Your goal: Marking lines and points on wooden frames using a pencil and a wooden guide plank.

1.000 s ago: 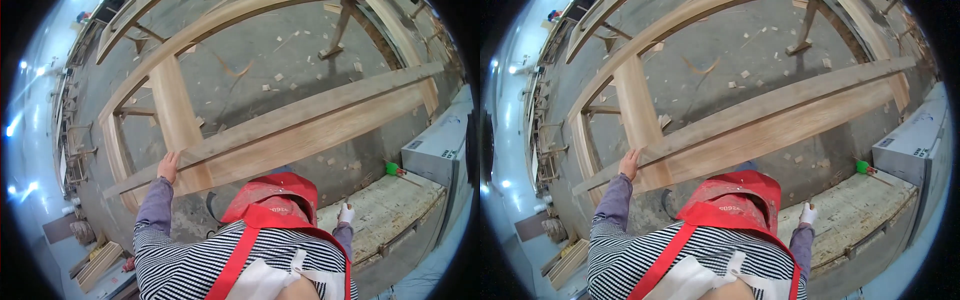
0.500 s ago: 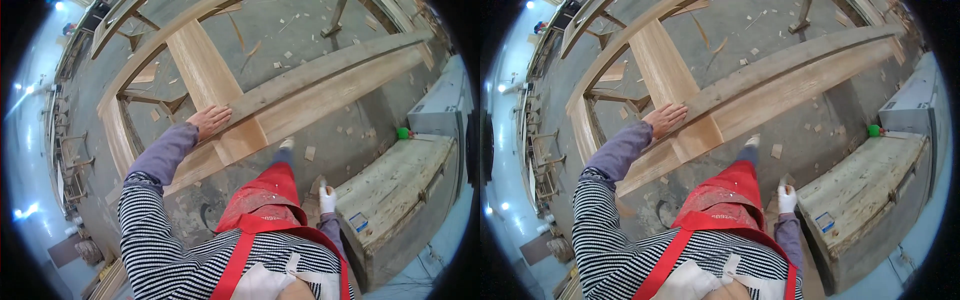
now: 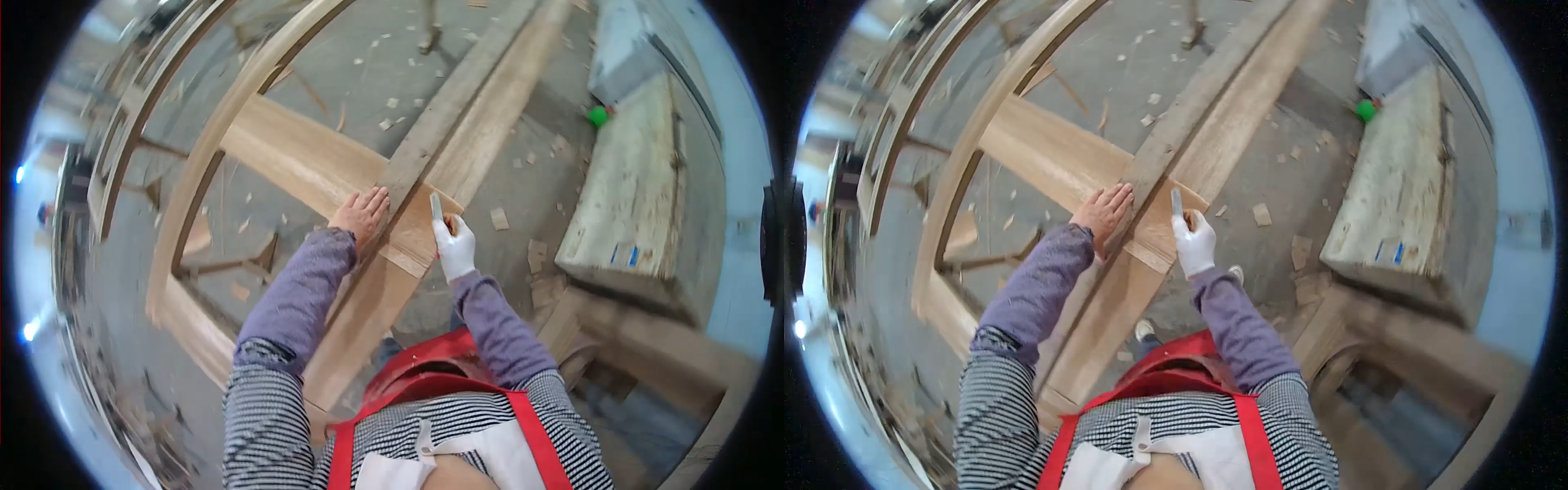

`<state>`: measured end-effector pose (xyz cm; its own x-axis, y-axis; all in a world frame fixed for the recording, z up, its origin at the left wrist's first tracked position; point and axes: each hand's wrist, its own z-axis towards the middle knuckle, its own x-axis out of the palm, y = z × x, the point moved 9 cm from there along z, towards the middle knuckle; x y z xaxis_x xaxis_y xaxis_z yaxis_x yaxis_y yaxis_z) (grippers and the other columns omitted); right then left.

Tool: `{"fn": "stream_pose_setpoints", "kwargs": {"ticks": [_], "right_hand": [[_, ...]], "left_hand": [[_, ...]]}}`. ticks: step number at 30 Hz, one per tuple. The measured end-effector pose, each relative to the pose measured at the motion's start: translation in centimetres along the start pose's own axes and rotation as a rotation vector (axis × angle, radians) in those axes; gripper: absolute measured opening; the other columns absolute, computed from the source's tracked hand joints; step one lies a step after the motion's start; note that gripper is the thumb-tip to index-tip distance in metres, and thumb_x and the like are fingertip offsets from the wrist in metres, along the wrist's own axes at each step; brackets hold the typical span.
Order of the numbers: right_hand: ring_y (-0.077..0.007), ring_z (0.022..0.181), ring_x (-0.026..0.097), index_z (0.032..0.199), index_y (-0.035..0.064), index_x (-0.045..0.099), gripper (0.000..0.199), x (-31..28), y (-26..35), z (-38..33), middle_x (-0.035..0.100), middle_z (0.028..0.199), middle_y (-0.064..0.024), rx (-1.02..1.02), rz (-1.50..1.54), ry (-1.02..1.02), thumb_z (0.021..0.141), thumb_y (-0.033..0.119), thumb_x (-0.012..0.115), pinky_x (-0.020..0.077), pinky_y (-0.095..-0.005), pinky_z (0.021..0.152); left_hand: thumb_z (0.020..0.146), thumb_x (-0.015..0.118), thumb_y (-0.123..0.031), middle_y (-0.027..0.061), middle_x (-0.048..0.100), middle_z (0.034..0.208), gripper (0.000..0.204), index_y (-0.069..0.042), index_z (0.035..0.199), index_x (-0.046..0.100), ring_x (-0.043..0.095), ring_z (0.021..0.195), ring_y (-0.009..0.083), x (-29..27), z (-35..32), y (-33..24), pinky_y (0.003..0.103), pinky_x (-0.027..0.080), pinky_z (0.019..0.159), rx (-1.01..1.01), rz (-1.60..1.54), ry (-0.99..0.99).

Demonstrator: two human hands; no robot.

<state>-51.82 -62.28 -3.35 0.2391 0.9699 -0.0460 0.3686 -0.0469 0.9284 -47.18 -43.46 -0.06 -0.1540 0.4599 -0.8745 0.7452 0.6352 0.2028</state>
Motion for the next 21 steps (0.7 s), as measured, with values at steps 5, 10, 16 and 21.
{"fn": "stream_pose_setpoints", "kwargs": {"ticks": [5, 10, 16, 21], "right_hand": [[-0.0107, 0.054, 0.053, 0.091, 0.0022, 0.063, 0.022, 4.0, 0.8, 3.0, 0.059, 0.067, -0.0030, -0.206, -0.151, -0.332, 0.093, 0.024, 0.064, 0.0429, -0.0282, 0.050], [-0.0398, 0.084, 0.068, 0.098, 0.0040, 0.065, 0.031, 5.3, 1.7, 3.8, 0.070, 0.089, -0.0223, -0.103, -0.496, -0.460, 0.091, 0.033, 0.057, 0.0518, -0.0477, 0.074], [-0.0411, 0.087, 0.067, 0.100, 0.0053, 0.063, 0.030, 7.0, 3.2, 3.1, 0.070, 0.088, -0.0221, -0.070, -0.821, -0.500, 0.093, 0.032, 0.053, 0.0523, -0.0506, 0.077], [-0.0412, 0.083, 0.068, 0.098, 0.0049, 0.061, 0.027, 8.1, 3.4, 3.5, 0.069, 0.084, -0.0227, -0.148, -0.878, -0.455, 0.092, 0.029, 0.052, 0.0527, -0.0513, 0.075]], "left_hand": [[0.041, 0.095, -0.050, 0.0117, 0.013, 0.163, 0.147, -0.003, 0.154, 0.013, 0.015, 0.150, 0.0259, 0.8, 0.2, 0.5, 0.044, 0.023, 0.119, 0.019, -0.133, 0.059], [0.042, 0.095, -0.048, 0.0107, 0.013, 0.163, 0.146, -0.004, 0.155, 0.013, 0.015, 0.150, 0.0251, 0.9, 0.2, 1.0, 0.046, 0.024, 0.119, 0.031, -0.174, 0.049], [0.042, 0.095, -0.048, 0.0102, 0.011, 0.163, 0.146, -0.005, 0.155, 0.013, 0.015, 0.150, 0.0246, 1.0, 0.1, 1.2, 0.048, 0.024, 0.119, 0.063, -0.172, 0.056], [0.061, 0.088, -0.041, 0.0088, 0.014, 0.163, 0.123, -0.006, 0.155, 0.016, 0.016, 0.150, 0.0231, 0.5, -0.5, 1.0, 0.047, 0.024, 0.119, 0.075, -0.116, 0.084]]}}
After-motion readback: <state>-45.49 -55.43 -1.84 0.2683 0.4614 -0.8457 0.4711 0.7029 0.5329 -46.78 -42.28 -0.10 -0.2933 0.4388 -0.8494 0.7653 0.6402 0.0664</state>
